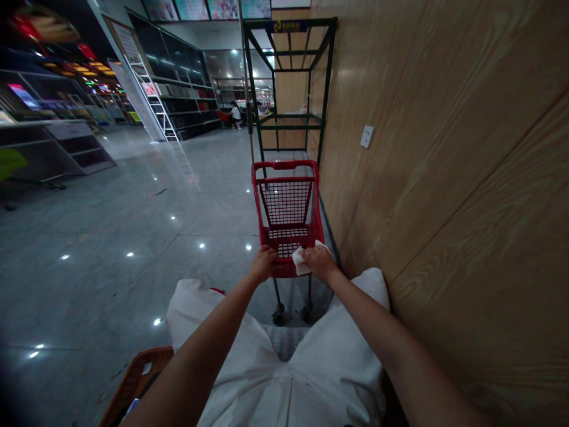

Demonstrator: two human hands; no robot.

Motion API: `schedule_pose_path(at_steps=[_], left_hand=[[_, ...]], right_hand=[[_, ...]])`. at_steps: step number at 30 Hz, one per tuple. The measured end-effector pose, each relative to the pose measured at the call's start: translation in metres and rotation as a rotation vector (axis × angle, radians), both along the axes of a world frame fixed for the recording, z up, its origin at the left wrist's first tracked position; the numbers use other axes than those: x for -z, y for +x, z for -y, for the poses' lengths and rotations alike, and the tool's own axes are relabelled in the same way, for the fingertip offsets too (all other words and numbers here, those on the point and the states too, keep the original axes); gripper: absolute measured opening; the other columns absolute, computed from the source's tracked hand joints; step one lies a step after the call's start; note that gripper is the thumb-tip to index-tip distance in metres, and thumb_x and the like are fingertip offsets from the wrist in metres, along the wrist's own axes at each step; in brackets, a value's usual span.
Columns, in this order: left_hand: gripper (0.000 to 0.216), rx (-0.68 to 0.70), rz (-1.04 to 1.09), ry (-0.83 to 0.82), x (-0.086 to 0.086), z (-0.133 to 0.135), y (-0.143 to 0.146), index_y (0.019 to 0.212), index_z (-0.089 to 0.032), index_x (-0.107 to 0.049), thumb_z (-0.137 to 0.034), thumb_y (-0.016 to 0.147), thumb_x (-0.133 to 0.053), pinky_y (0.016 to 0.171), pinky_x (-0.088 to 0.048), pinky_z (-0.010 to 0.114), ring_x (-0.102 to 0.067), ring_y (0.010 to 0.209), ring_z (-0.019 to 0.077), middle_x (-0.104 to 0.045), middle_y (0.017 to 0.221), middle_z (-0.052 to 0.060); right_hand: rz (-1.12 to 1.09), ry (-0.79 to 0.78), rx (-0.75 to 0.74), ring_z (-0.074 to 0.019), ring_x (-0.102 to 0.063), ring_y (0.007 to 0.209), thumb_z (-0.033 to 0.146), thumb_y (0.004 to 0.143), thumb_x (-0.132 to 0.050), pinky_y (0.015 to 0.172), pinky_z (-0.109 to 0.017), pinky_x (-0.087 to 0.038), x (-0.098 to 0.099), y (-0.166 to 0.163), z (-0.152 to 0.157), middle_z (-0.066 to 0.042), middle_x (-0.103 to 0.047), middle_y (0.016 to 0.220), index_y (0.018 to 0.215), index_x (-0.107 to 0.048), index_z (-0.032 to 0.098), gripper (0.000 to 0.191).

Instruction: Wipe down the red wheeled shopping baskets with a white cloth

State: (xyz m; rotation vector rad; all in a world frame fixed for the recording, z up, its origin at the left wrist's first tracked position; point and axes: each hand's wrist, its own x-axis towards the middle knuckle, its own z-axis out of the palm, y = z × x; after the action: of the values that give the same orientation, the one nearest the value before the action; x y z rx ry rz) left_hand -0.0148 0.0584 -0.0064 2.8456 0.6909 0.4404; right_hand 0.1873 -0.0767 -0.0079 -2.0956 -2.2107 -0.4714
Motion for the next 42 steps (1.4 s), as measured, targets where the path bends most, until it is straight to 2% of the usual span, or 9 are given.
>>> schedule_pose_path(at_steps=[8, 10, 13, 18, 23, 28, 32, 37, 42], left_hand=[[0.019, -0.035, 0.007, 0.000, 0.001, 0.006, 0.011, 0.094, -0.016, -0.069, -0.020, 0.081, -0.056, 0.095, -0.039, 0.038, -0.052, 0.101, 0.0234, -0.067, 0.096, 0.008], [0.018, -0.001, 0.005, 0.010, 0.001, 0.002, 0.005, 0.093, -0.016, -0.069, -0.020, 0.080, -0.057, 0.096, -0.038, 0.037, -0.052, 0.101, 0.0227, -0.067, 0.096, 0.008], [0.017, 0.046, -0.006, 0.037, 0.001, -0.008, -0.007, 0.089, -0.018, -0.068, -0.030, 0.079, -0.063, 0.097, -0.037, 0.036, -0.051, 0.102, 0.0220, -0.066, 0.098, 0.006], [0.037, 0.083, -0.034, 0.043, -0.003, -0.018, -0.020, 0.085, -0.018, -0.068, -0.053, 0.073, -0.068, 0.100, -0.035, 0.037, -0.051, 0.100, 0.0213, -0.064, 0.097, 0.006], [0.051, -0.003, -0.024, 0.068, -0.002, -0.014, -0.017, 0.082, -0.018, -0.069, -0.066, 0.064, -0.068, 0.096, -0.036, 0.038, -0.048, 0.104, 0.0259, -0.065, 0.094, 0.007], [0.035, -0.015, -0.025, 0.055, 0.004, -0.017, -0.017, 0.088, -0.021, -0.070, -0.050, 0.069, -0.072, 0.093, -0.036, 0.036, -0.050, 0.098, 0.0229, -0.065, 0.093, 0.005], [0.033, 0.000, -0.015, 0.060, 0.004, -0.028, -0.023, 0.080, -0.020, -0.070, -0.051, 0.070, -0.070, 0.092, -0.036, 0.037, -0.052, 0.096, 0.0224, -0.065, 0.089, 0.006], [0.035, 0.044, -0.012, 0.069, 0.000, -0.033, -0.025, 0.078, -0.018, -0.069, -0.052, 0.070, -0.071, 0.093, -0.036, 0.036, -0.053, 0.092, 0.0206, -0.065, 0.090, 0.005], [0.032, -0.007, -0.042, 0.086, 0.001, -0.025, -0.018, 0.078, -0.017, -0.069, -0.048, 0.070, -0.072, 0.094, -0.036, 0.038, -0.052, 0.096, 0.0237, -0.065, 0.091, 0.008]], right_hand=[[-0.065, 0.011, 0.080, -0.0243, -0.054, 0.097, 0.038, 0.093, -0.046, 0.086, -0.038, -0.034, 0.004, -0.069, -0.028, -0.013, -0.061, 0.112, 0.130, -0.047, 0.016, 0.043], [-0.045, 0.002, 0.043, -0.0229, -0.055, 0.094, 0.033, 0.094, -0.043, 0.082, -0.036, -0.036, 0.003, -0.066, -0.029, -0.011, -0.062, 0.109, 0.128, -0.050, 0.018, 0.037], [-0.003, -0.003, -0.036, -0.0206, -0.057, 0.088, 0.029, 0.095, -0.042, 0.078, -0.034, -0.036, 0.003, -0.037, -0.020, -0.009, -0.064, 0.103, 0.126, -0.051, 0.021, 0.034], [0.000, 0.044, -0.167, -0.0188, -0.055, 0.093, 0.024, 0.094, -0.043, 0.089, -0.035, -0.034, 0.006, 0.008, -0.003, -0.007, -0.065, 0.101, 0.122, -0.054, 0.019, 0.030], [-0.013, 0.080, -0.047, -0.0226, -0.054, 0.095, 0.029, 0.091, -0.050, 0.089, -0.037, -0.034, 0.012, -0.029, -0.011, -0.011, -0.062, 0.109, 0.129, -0.048, 0.016, 0.041], [-0.009, 0.104, -0.042, -0.0227, -0.055, 0.091, 0.030, 0.092, -0.049, 0.084, -0.036, -0.035, 0.011, -0.067, -0.025, -0.010, -0.062, 0.109, 0.140, -0.038, 0.028, 0.049], [0.018, 0.082, -0.119, -0.0191, -0.056, 0.084, 0.021, 0.093, -0.043, 0.080, -0.034, -0.036, 0.006, -0.044, -0.021, -0.007, -0.064, 0.099, 0.136, -0.042, 0.029, 0.044], [0.010, 0.147, -0.187, -0.0176, -0.056, 0.090, 0.017, 0.093, -0.043, 0.097, -0.038, -0.031, 0.010, -0.006, -0.010, -0.006, -0.066, 0.100, 0.128, -0.051, 0.023, 0.037], [-0.012, 0.145, -0.047, -0.0218, -0.057, 0.090, 0.022, 0.092, -0.046, 0.090, -0.038, -0.035, 0.019, -0.033, -0.019, -0.010, -0.064, 0.102, 0.126, -0.052, 0.017, 0.035]])
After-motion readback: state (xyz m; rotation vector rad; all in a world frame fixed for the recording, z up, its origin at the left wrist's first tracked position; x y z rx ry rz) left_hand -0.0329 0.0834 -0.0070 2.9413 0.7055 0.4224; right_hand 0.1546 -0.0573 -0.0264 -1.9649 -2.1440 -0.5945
